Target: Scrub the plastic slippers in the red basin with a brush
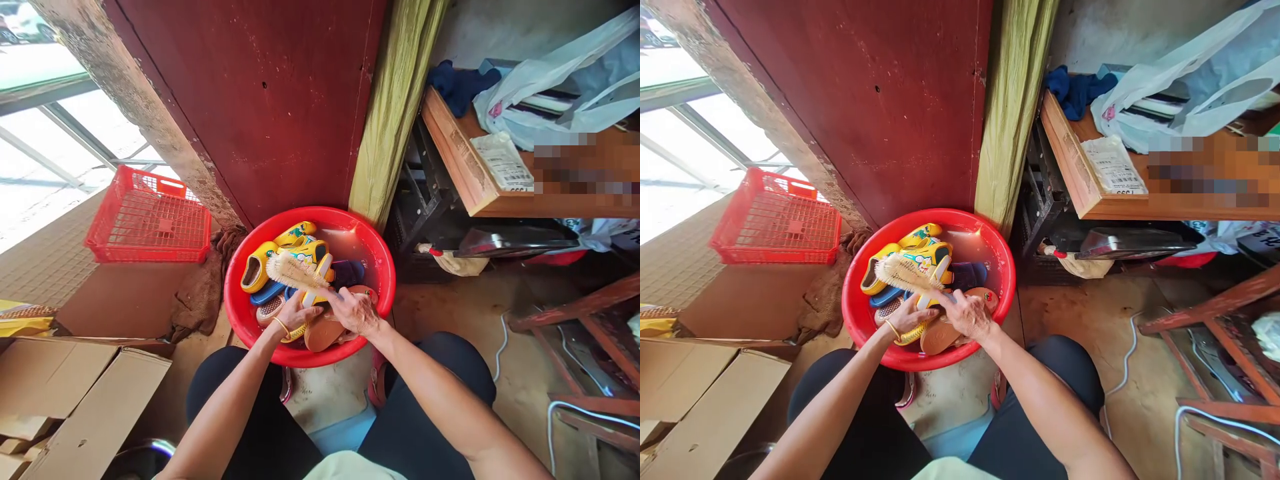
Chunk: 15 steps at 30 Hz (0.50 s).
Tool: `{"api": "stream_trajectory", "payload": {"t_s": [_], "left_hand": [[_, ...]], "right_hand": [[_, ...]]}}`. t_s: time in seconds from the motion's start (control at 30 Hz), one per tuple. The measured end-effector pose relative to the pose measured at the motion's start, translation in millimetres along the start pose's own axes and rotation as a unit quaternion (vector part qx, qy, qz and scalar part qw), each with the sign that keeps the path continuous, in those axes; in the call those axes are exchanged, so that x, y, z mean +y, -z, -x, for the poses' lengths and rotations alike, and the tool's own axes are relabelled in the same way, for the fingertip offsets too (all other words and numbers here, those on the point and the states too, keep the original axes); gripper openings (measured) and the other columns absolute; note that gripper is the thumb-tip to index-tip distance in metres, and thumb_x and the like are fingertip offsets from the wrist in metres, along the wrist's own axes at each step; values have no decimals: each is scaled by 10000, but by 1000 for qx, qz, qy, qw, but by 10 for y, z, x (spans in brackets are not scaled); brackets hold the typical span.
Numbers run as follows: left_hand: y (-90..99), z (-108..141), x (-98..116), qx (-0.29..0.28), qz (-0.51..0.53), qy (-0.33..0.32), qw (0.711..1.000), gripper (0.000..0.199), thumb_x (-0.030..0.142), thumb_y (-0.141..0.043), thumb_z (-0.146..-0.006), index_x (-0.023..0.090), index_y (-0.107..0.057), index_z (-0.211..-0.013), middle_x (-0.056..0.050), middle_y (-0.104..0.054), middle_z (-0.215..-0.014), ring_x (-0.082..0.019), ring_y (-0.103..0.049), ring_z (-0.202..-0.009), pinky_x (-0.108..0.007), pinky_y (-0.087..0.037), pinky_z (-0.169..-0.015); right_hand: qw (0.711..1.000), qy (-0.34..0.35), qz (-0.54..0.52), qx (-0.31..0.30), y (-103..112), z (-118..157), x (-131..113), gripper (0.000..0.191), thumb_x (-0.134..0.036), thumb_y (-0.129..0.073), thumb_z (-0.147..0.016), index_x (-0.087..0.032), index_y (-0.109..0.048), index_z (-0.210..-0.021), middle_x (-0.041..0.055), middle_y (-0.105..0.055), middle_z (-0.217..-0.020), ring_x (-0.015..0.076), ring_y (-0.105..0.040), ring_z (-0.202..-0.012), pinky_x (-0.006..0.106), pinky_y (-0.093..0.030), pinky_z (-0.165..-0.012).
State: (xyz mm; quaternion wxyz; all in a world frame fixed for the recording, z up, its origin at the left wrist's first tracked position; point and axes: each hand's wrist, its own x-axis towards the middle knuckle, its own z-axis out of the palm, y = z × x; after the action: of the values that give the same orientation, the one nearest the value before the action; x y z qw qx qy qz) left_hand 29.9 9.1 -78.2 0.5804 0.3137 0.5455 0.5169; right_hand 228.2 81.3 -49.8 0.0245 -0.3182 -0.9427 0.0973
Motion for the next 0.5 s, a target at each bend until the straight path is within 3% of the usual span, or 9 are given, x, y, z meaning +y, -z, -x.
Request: {"api": "stream_trajectory", "payload": {"t_s": [0.17,0.27,0.37,0.5], "left_hand": [[72,-28,86,20,-60,22,998,623,182,-774,-541,185,-687,-1158,-21,-733,-863,-227,-652,-787,-280,-499,-677],[128,9,118,13,-65,31,997,528,159,-720,-538,182,-722,-1065,-6,-727,-806,-199,-622,-694,-261,-461,-598],[164,56,109,18,-72,38,997,438,144,-703,-528,165,-734,-965,-5,-711,-751,-184,-599,-637,-254,-445,-562],[156,102,140,43,16,33,998,491,187,-722,-562,175,-698,-1052,-22,-716,-800,-221,-653,-714,-285,-518,-615]], "right_hand": [[987,-156,-6,28,69,-131,247,577,-328,-321,-1017,-313,-240,-1588,91,-685,-1104,204,-664,-877,276,-512,-767],[991,-127,-16,39,48,-106,223,584,-346,-336,-1012,-309,-244,-1588,85,-685,-1135,204,-665,-883,282,-517,-790],[997,-77,-6,32,37,-75,181,570,-353,-331,-1014,-377,-243,-1576,66,-685,-1114,197,-673,-867,282,-517,-793],[988,-155,-6,18,88,-92,310,604,-301,-373,-998,-341,-238,-1585,72,-713,-1092,205,-688,-888,290,-531,-787]]}}
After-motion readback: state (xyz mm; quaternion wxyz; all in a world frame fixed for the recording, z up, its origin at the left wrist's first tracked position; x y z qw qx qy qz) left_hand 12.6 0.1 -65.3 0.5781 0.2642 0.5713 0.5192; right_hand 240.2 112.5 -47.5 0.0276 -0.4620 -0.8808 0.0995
